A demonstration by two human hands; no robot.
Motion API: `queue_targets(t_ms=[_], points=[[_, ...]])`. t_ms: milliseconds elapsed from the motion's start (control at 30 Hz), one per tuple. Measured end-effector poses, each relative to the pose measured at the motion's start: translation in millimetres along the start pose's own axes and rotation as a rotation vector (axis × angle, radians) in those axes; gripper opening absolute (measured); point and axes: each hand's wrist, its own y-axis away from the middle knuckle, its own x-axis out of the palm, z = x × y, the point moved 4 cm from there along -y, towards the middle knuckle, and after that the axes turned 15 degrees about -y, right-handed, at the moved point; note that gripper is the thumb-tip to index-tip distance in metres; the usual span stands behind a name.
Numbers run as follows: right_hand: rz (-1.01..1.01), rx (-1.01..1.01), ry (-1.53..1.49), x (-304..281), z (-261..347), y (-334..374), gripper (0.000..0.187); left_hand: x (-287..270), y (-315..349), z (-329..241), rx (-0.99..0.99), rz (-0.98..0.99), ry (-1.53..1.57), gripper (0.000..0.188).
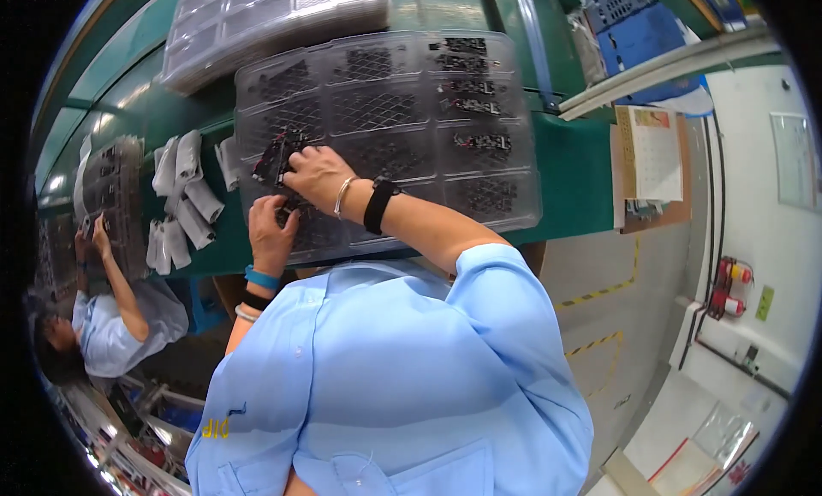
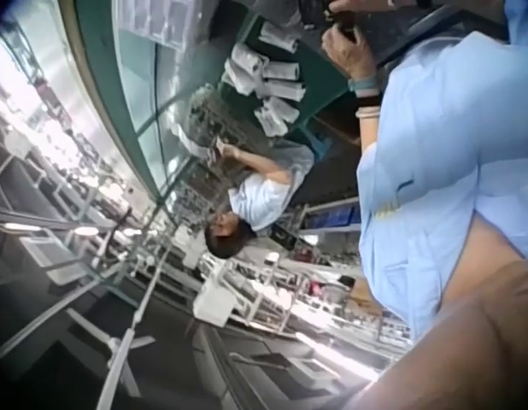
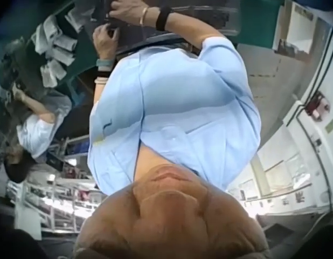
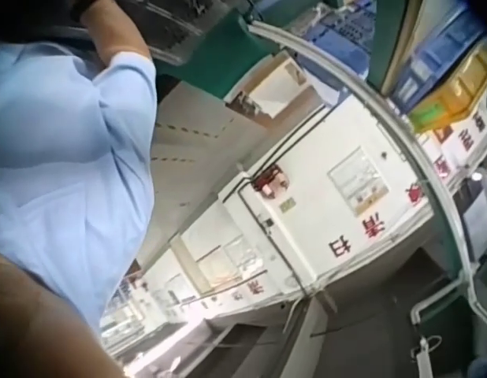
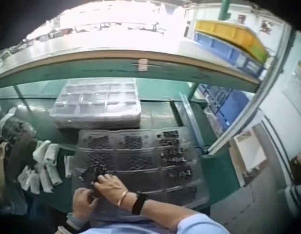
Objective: The person removes circuit boards from a tray, wraps each one in a foam sheet, and places the wrapped boards into a box. After emptying the tray, the person sets it aside and continues the process with a new tray of boards.
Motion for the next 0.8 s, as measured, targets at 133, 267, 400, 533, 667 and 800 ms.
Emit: queue_targets(t_ms=[133, 267, 400, 533, 667, 800], points=[[-0.066, 0.011, -0.063, -28.0, 10.6, 15.9, 0.015, -11.8, 1.9, -2.0, -0.099, 0.085, 0.319, 0.033], [-0.205, 0.098, -0.195, -80.7, -2.0, 65.3, 0.027, -30.4, -0.4, -11.3, -0.309, 0.105, 0.900, 0.038], [-0.267, 0.303, -0.113, -126.3, -47.2, 143.7, 0.028, -30.5, 5.8, -10.4, -0.198, 0.120, 0.781, 0.032], [-0.230, 0.462, -0.045, -133.5, -101.3, 210.2, 0.026, -22.6, 17.3, -22.4, -0.112, 0.181, 0.618, 0.031], [-0.180, 0.512, -0.058, -119.6, -137.3, 222.9, 0.026, -16.1, 27.7, -30.6, -0.036, 0.191, 0.580, 0.027], [-0.181, 0.448, 0.058, -112.5, -163.9, 216.8, 0.032, -23.4, 24.6, -35.8, -0.053, 0.162, 0.502, 0.025]])
